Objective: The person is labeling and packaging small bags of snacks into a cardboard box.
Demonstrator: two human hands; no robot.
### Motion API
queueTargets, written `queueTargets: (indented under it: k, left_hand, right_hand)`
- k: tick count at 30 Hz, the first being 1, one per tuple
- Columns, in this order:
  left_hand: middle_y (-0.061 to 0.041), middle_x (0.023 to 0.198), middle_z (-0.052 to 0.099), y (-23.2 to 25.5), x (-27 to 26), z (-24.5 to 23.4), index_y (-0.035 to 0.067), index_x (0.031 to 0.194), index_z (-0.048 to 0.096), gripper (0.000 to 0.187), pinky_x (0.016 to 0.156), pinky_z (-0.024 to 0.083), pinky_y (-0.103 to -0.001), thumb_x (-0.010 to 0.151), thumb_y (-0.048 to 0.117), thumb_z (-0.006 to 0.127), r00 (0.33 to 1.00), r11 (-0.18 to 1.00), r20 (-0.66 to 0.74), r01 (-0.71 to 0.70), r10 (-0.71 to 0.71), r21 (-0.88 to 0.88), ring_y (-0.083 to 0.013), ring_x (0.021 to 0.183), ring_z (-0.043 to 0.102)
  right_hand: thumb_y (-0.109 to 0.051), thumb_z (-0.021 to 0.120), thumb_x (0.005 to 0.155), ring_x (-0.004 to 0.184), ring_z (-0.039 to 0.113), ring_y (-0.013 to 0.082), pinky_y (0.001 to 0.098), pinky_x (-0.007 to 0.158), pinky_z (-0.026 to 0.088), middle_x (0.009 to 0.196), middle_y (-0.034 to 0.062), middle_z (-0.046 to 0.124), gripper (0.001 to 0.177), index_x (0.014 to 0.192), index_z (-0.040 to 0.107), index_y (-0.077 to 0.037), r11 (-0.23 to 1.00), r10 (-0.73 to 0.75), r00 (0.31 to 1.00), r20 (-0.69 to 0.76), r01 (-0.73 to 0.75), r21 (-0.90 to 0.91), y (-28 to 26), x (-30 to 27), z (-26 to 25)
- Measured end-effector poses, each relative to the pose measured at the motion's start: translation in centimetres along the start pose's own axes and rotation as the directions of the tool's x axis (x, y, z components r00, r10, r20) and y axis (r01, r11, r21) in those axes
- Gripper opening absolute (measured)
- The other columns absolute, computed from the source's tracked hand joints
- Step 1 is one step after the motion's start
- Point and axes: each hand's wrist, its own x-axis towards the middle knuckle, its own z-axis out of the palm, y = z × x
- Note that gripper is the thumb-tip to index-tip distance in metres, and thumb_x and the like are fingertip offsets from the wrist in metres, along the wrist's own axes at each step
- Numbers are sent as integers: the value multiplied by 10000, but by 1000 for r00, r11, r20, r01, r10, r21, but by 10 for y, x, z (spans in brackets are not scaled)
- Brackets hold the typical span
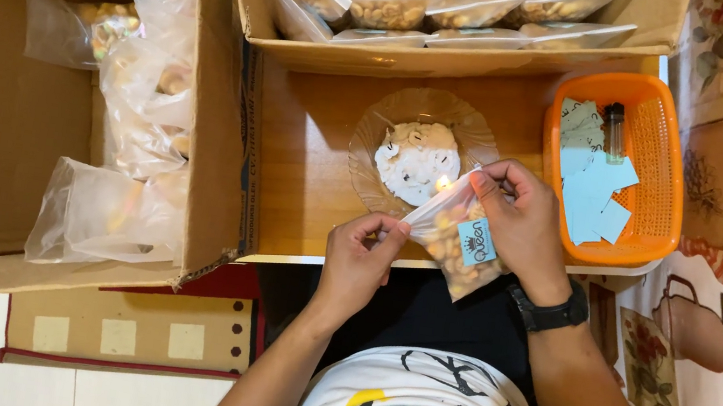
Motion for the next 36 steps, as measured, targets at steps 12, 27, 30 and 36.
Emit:
queueTargets:
  k: [12,27,30,36]
  left_hand:
    - [-69,563,553,3,-11,-8,-10,865,771,169,358,474,-246,939,114,683,999,999,-13,31,-31,26,-138,350,571]
    - [-72,567,565,-4,-22,-14,-18,865,773,162,351,472,-241,937,103,693,1000,1000,-16,19,-19,22,-134,349,568]
    - [-70,568,567,-4,-24,-15,-15,866,776,163,344,472,-234,936,106,692,999,999,-19,28,-28,29,-131,347,567]
    - [-80,582,573,-2,-30,-17,-6,858,776,170,352,485,-236,937,118,692,999,998,-23,47,-46,35,-137,358,574]
  right_hand:
    - [-193,712,1006,741,545,66,276,713,513,697,22,678,88,957,750,-131,1000,8,999,37,-8,8,2,-4,6]
    - [-276,749,969,691,626,105,304,716,528,674,17,692,83,932,769,-204,993,64,997,32,-61,-97,8,-8,17]
    - [-271,762,966,680,584,92,311,698,519,632,45,664,101,917,766,-183,997,26,999,29,-24,-70,9,-10,17]
    - [-283,753,968,664,564,79,313,676,512,617,47,664,123,892,757,-186,997,24,999,48,-20,-81,7,-13,20]
